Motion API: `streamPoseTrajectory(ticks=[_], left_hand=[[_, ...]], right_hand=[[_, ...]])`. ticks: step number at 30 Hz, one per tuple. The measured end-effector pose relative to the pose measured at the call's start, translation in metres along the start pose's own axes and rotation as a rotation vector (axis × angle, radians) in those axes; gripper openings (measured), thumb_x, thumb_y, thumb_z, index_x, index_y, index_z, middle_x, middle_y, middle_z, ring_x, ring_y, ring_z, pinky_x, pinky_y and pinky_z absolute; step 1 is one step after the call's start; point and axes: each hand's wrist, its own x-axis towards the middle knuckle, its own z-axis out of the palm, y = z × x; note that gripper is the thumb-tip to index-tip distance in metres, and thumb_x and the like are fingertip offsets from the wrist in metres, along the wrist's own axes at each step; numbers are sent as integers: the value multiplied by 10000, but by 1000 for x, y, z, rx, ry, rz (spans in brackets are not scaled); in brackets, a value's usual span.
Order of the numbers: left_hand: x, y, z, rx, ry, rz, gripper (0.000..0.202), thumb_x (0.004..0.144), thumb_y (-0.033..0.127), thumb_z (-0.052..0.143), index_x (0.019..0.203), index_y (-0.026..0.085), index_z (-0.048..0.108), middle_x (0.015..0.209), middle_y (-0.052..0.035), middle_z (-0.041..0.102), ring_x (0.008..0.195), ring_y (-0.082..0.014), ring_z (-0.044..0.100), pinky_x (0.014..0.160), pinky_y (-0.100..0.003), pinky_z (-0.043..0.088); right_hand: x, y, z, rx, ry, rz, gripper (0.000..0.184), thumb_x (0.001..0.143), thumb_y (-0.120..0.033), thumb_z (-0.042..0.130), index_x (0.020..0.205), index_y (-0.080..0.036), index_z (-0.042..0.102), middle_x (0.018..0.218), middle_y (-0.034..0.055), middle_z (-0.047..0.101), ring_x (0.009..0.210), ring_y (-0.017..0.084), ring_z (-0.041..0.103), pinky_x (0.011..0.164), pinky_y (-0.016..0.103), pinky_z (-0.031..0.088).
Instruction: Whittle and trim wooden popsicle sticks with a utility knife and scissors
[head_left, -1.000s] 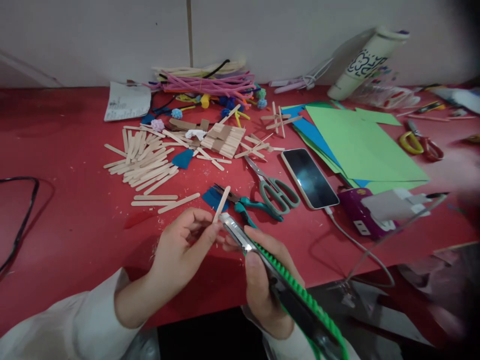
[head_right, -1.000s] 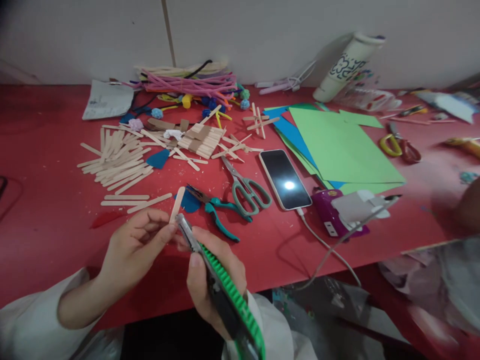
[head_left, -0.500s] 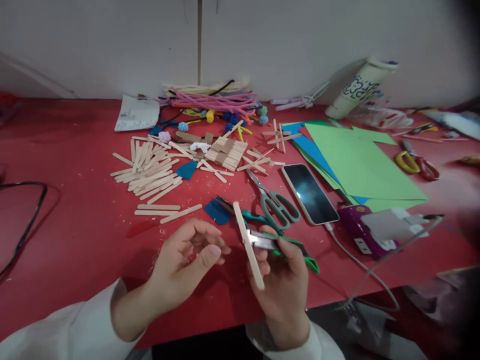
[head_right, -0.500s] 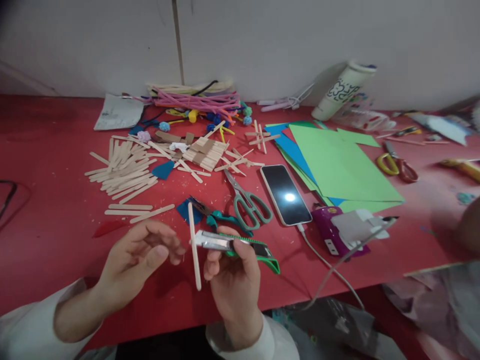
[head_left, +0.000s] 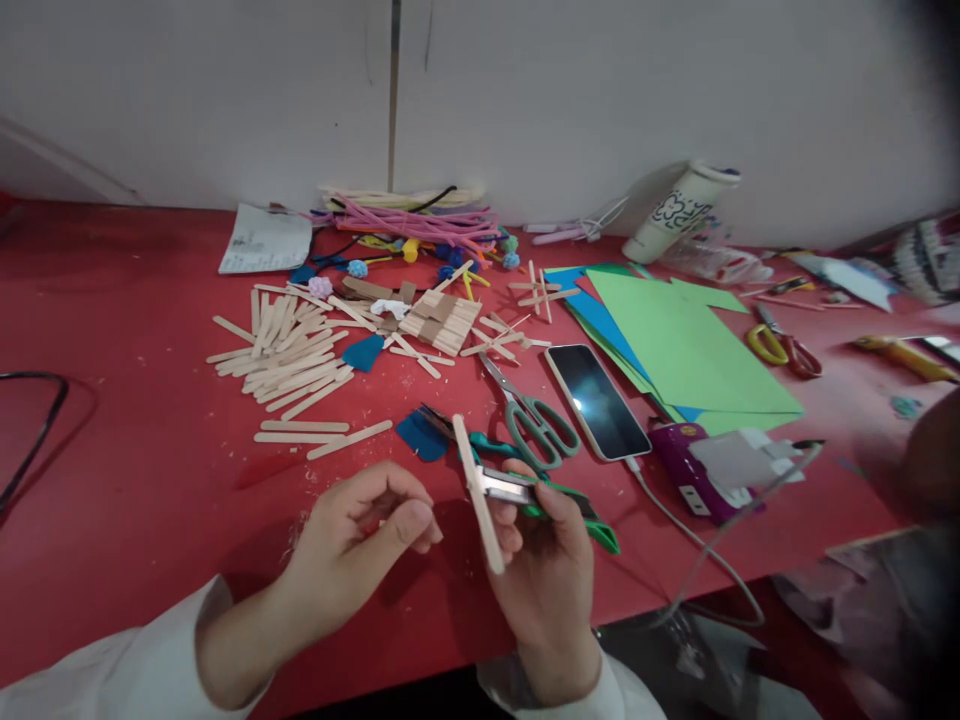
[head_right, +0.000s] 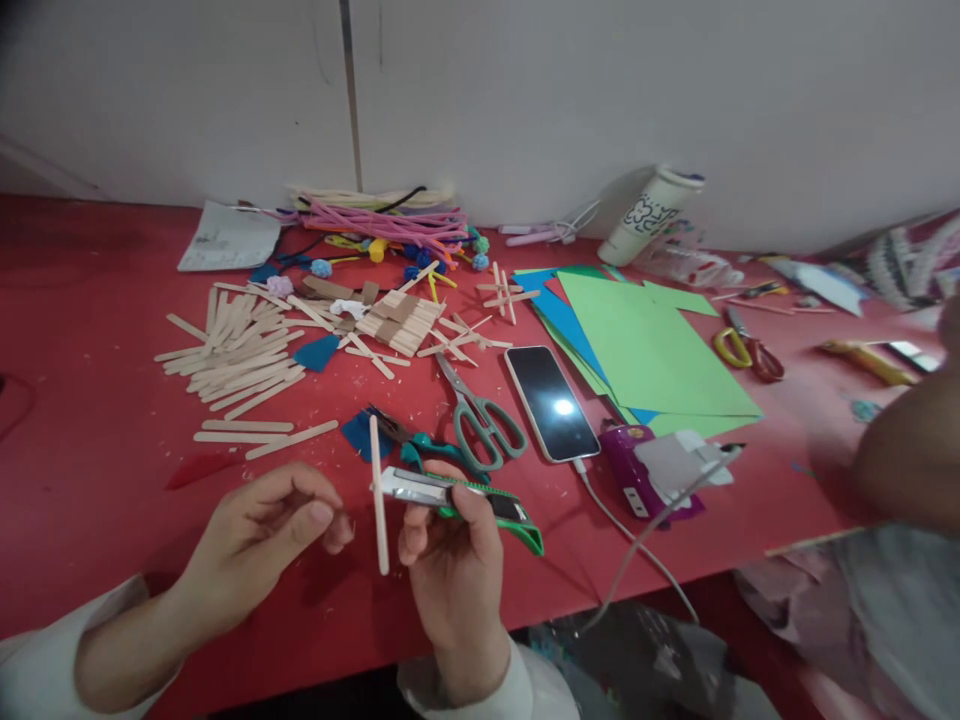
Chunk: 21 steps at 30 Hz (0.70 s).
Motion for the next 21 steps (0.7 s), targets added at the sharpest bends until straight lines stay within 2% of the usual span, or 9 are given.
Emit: streamPoseTrajectory(ticks=[2, 4, 8, 11, 17, 21], left_hand=[[1, 1, 1, -119, -62, -39, 248, 761, 421, 659, 776, 177, 612, 683, -22, 686, 599, -121, 635, 586, -221, 516], [3, 1, 2, -190, -76, -65, 278, 705, 421, 712, 784, 172, 615, 709, -20, 685, 597, -115, 625, 598, -222, 515], [7, 0, 3, -99, 4, -142, 195, 692, 323, 722, 774, 167, 638, 692, 0, 664, 612, -102, 614, 613, -202, 501], [9, 0, 3, 6, 62, -166, 140, 725, 301, 671, 768, 168, 660, 693, -3, 678, 625, -109, 621, 616, -202, 505], [9, 0, 3, 246, 108, -79, 187, 781, 308, 575, 681, 176, 661, 605, 4, 669, 558, -113, 610, 556, -192, 490], [10, 0, -1, 493, 114, 14, 228, 816, 308, 525, 674, 181, 649, 586, 10, 657, 551, -121, 605, 527, -195, 461]], right_hand=[[-4, 3, 2, -122, -10, -115, 181, 797, -332, 588, 875, -228, 714, 555, -17, 662, 401, 72, 576, 401, 146, 492], [-11, 6, 3, -318, -10, -287, 203, 849, -317, 529, 934, -222, 687, 609, -5, 686, 449, 104, 620, 437, 192, 531], [-26, 10, 2, -833, 34, -593, 220, 891, -264, 485, 1045, -222, 636, 797, 34, 723, 606, 157, 688, 555, 265, 583], [-31, 9, -1, -1031, -39, -685, 259, 871, -204, 508, 1109, -233, 606, 853, 38, 725, 673, 169, 702, 606, 265, 592], [-27, 4, 1, -1181, -165, -776, 353, 826, -148, 529, 1167, -232, 560, 866, 34, 720, 676, 159, 699, 629, 247, 589], [-28, 5, 6, -1251, -175, -827, 362, 793, -127, 558, 1140, -229, 572, 827, 22, 716, 664, 151, 694, 640, 233, 584]])
